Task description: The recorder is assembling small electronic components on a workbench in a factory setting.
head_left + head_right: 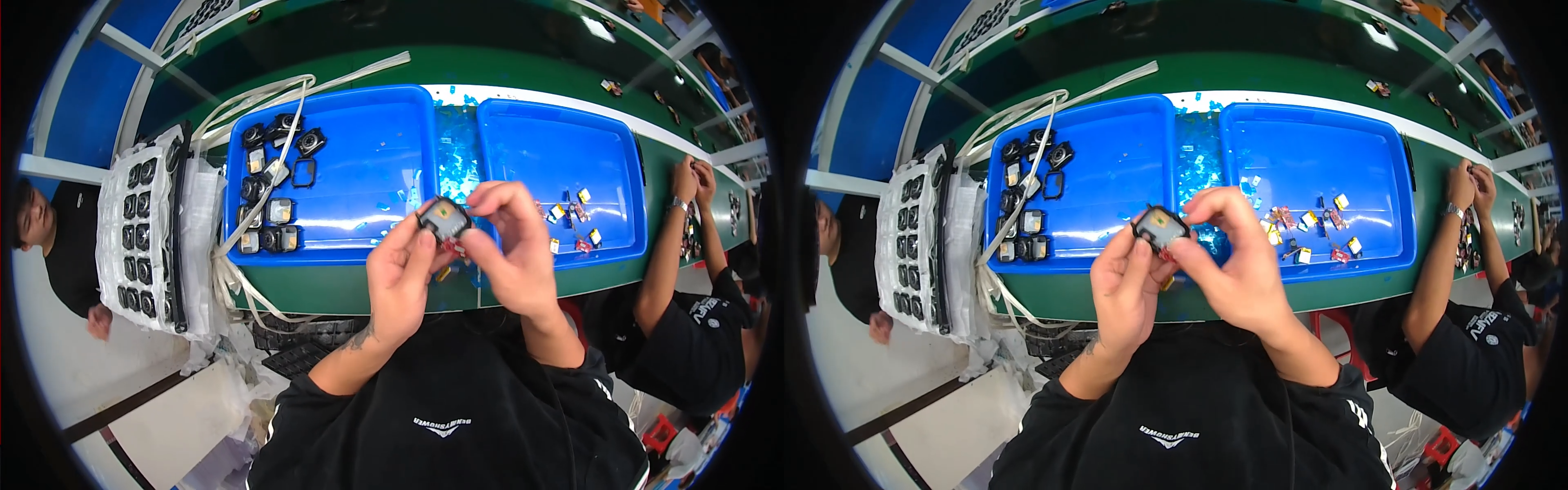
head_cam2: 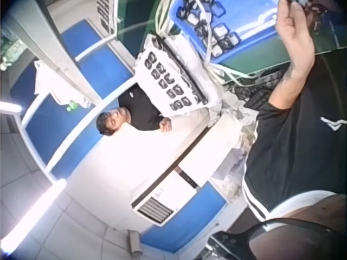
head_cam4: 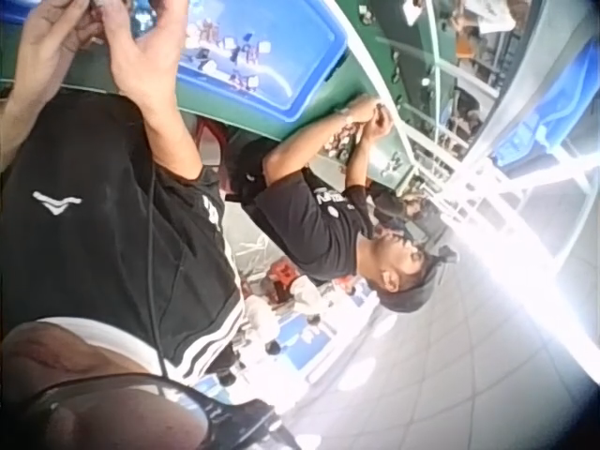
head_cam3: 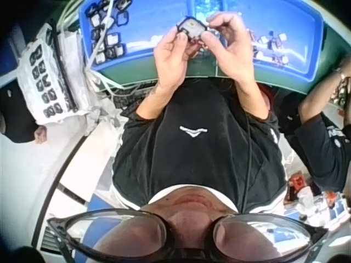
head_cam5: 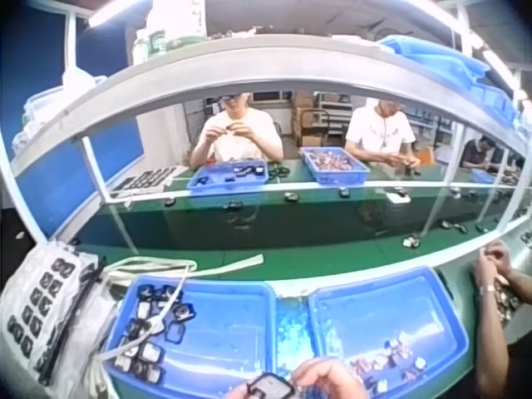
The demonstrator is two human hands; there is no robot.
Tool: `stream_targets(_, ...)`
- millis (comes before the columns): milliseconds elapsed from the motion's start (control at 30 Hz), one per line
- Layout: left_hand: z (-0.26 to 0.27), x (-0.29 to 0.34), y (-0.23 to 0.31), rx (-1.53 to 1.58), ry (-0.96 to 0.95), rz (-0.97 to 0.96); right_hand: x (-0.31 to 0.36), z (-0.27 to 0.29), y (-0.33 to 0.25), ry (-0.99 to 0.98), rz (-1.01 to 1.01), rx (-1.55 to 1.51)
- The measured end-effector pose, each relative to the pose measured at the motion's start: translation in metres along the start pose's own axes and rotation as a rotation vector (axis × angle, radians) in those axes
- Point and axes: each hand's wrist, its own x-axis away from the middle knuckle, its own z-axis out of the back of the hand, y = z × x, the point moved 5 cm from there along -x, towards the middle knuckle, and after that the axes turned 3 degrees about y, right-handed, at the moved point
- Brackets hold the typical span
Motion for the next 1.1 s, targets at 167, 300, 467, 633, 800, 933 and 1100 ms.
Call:
stream_targets(167, -0.004, -0.015, 0.014, -0.024, -0.001, -0.072, 0.008, 0.006, 0.006, -0.026, -0.106, 0.059)
stream_targets(300, -0.007, -0.010, 0.023, -0.176, 0.015, -0.209, 0.011, 0.004, 0.000, -0.014, -0.184, -0.031)
stream_targets(467, -0.008, -0.009, 0.042, -0.996, -0.233, -0.526, 0.013, 0.009, -0.002, -0.046, -0.216, -0.076)
stream_targets(633, -0.007, -0.009, 0.052, -1.016, -0.264, -0.584, 0.008, 0.010, -0.005, -0.100, -0.268, -0.226)
stream_targets(800, 0.013, -0.006, 0.022, -0.669, -0.148, -0.130, 0.014, 0.012, 0.012, -0.147, -0.391, -0.301)
stream_targets(933, 0.018, -0.003, 0.008, -0.387, -0.117, 0.000, 0.017, 0.010, 0.001, -0.083, -0.189, -0.008)
stream_targets(1100, 0.012, -0.001, 0.007, -0.374, -0.101, -0.068, 0.014, 0.007, 0.004, -0.015, -0.124, 0.194)
